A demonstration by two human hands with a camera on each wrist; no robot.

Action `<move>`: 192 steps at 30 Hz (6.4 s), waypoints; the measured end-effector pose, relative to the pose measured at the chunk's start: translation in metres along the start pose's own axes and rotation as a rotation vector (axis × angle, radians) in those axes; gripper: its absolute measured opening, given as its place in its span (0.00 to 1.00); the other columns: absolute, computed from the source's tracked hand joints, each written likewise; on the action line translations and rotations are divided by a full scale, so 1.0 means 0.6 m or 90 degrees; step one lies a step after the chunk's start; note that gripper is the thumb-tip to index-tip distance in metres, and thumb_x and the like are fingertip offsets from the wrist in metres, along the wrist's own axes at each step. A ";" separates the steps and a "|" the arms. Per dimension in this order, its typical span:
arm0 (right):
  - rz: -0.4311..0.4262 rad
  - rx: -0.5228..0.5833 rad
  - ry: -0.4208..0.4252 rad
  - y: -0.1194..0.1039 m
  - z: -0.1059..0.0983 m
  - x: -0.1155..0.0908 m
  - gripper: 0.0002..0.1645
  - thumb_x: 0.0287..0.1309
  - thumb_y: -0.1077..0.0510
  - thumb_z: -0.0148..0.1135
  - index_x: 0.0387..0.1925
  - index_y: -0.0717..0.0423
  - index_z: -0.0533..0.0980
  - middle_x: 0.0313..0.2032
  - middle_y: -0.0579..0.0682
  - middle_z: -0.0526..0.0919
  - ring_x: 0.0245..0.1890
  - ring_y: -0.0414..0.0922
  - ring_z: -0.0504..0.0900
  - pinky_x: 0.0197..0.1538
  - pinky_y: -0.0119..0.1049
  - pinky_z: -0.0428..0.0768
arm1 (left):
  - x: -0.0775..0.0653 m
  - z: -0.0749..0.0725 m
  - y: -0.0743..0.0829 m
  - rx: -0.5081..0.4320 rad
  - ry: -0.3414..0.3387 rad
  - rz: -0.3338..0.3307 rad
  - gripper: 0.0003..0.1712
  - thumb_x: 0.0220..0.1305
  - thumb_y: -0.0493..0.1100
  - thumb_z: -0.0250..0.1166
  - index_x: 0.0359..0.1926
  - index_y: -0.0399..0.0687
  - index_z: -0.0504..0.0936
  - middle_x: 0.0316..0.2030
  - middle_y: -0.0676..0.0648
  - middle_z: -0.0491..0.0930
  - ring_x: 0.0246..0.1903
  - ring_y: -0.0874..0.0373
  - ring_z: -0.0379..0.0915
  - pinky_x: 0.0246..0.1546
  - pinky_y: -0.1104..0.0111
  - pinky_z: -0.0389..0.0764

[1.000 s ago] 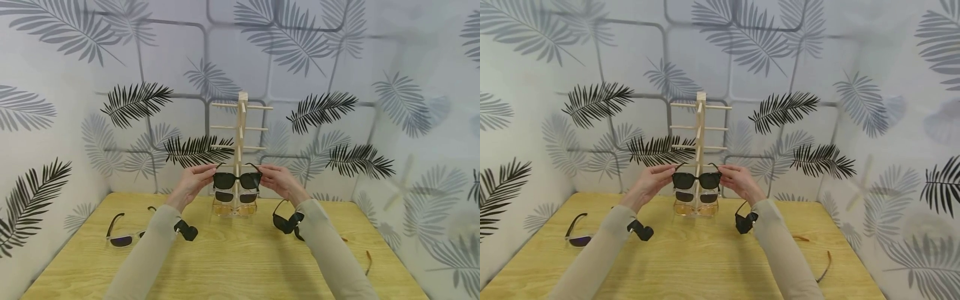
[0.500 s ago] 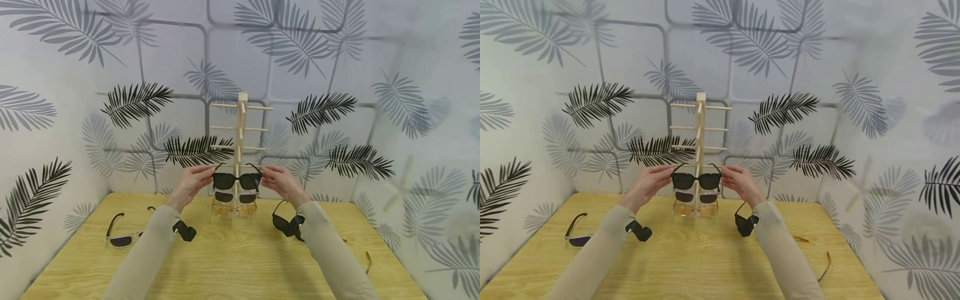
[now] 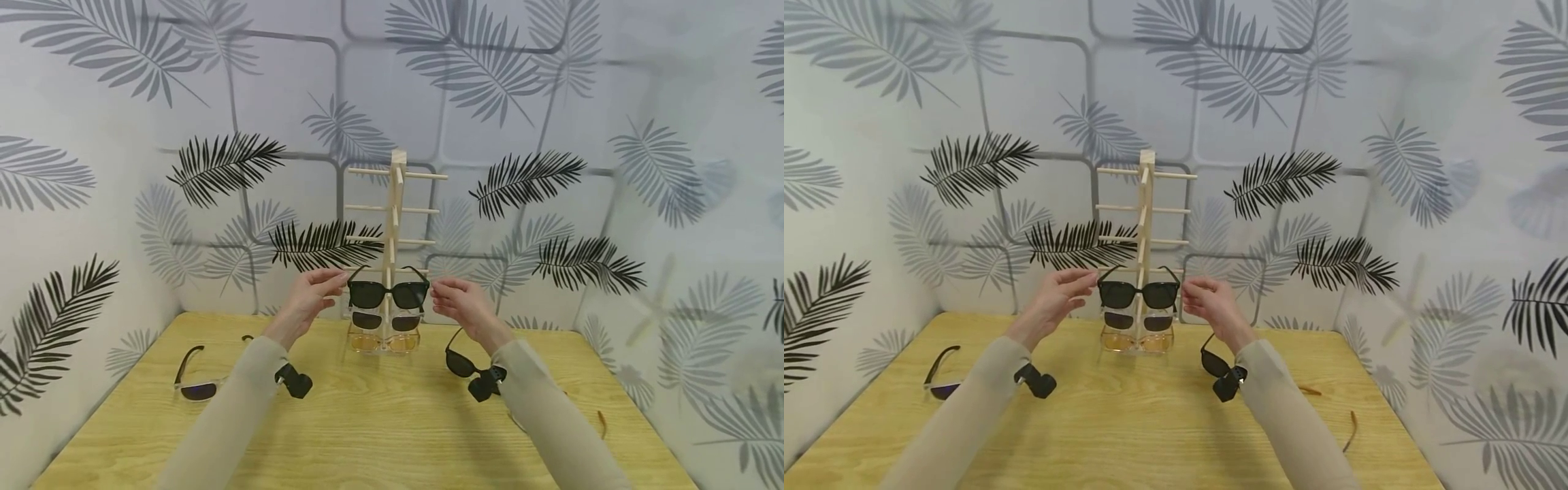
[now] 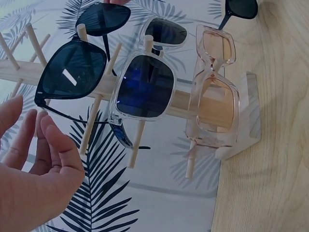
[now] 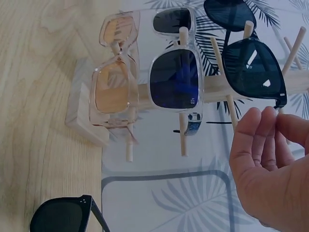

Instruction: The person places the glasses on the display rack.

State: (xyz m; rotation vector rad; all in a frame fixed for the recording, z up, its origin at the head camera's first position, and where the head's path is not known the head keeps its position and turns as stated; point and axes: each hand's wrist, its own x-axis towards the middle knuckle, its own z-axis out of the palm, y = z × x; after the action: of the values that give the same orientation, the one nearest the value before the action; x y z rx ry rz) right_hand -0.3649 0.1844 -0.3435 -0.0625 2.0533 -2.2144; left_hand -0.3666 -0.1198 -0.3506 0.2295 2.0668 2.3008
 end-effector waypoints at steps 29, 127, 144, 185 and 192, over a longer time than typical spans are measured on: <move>0.009 0.038 -0.024 0.088 0.043 -0.041 0.08 0.68 0.60 0.59 0.43 0.63 0.75 0.29 0.47 0.81 0.28 0.40 0.79 0.34 0.31 0.82 | -0.078 -0.086 -0.028 0.067 -0.093 -0.017 0.07 0.71 0.46 0.61 0.42 0.51 0.82 0.33 0.56 0.82 0.30 0.63 0.75 0.32 0.72 0.76; 0.108 -0.081 -0.380 0.245 0.423 0.037 0.29 0.67 0.74 0.48 0.69 0.60 0.67 0.69 0.57 0.68 0.68 0.56 0.68 0.64 0.47 0.75 | -0.224 -0.420 -0.125 0.261 0.134 -0.178 0.26 0.67 0.42 0.64 0.62 0.32 0.74 0.40 0.60 0.83 0.37 0.71 0.76 0.40 0.69 0.83; 0.090 -0.032 -0.283 0.259 0.414 0.030 0.18 0.68 0.65 0.56 0.56 0.68 0.77 0.45 0.55 0.85 0.45 0.49 0.85 0.55 0.44 0.83 | -0.218 -0.422 -0.134 0.174 0.073 -0.182 0.15 0.65 0.37 0.65 0.51 0.34 0.82 0.35 0.57 0.85 0.35 0.66 0.82 0.38 0.70 0.85; 0.056 0.017 -0.273 0.188 0.309 -0.008 0.17 0.64 0.62 0.63 0.53 0.63 0.79 0.34 0.50 0.84 0.34 0.42 0.85 0.47 0.40 0.85 | -0.197 -0.358 -0.117 -0.171 -0.243 0.004 0.22 0.73 0.25 0.45 0.50 0.47 0.82 0.44 0.52 0.83 0.44 0.62 0.82 0.47 0.72 0.83; 0.048 0.048 -0.263 0.175 0.294 -0.010 0.16 0.65 0.63 0.61 0.53 0.62 0.79 0.34 0.49 0.83 0.34 0.41 0.84 0.48 0.40 0.85 | -0.191 -0.339 -0.101 -0.150 -0.213 0.021 0.20 0.73 0.26 0.48 0.50 0.46 0.83 0.43 0.52 0.83 0.44 0.61 0.82 0.46 0.71 0.83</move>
State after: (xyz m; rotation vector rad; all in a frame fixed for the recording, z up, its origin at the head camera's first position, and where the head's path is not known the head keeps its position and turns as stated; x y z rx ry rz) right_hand -0.3328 0.0027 -0.4336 -0.3927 1.7197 -2.0233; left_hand -0.2855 -0.3280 -0.4410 0.5947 1.6336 2.3053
